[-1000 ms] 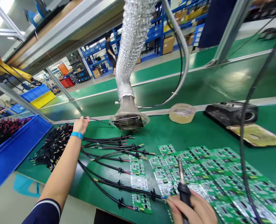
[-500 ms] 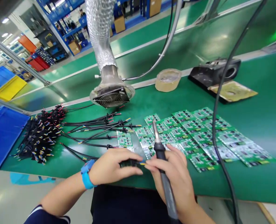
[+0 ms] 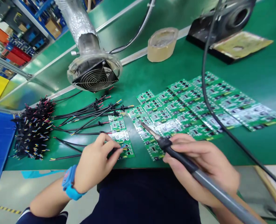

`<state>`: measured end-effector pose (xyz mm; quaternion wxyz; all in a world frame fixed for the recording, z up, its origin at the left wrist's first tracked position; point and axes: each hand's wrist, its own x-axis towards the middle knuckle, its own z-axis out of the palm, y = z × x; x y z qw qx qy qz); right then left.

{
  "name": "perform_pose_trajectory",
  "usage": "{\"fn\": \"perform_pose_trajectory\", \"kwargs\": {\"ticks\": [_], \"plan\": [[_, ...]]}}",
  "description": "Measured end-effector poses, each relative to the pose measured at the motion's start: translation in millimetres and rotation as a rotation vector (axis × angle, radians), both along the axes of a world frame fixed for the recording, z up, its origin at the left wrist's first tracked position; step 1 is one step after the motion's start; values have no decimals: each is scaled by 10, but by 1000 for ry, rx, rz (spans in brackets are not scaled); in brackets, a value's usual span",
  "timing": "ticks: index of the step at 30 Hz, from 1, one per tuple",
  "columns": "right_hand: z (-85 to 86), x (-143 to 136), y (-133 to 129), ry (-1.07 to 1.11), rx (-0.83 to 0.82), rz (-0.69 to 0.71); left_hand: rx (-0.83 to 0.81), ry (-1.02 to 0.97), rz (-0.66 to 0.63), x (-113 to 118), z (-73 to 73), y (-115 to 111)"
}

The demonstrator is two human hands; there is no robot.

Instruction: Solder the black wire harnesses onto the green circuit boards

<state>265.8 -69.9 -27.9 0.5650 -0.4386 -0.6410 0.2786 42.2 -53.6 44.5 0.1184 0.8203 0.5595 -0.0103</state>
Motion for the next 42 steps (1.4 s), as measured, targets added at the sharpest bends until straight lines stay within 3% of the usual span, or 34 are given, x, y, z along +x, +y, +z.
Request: {"fn": "perform_pose_trajectory", "kwargs": {"ticks": [2, 6, 14, 23, 42], "plan": [[-33, 10, -59, 156, -30, -4, -16, -42, 16, 39, -113, -52], [-63, -21, -110, 202, -88, -7, -22, -100, 66, 91, -205, -94], [-50, -10, -156, 189, -232, 28, -85, -85, 63, 103, -185, -57], [15, -51, -122, 123, -218, 99, -92, -64, 54, 115, -180, -31], [3, -49, -120, 94, -254, 87, -39, -65, 50, 128, -204, -78]]}}
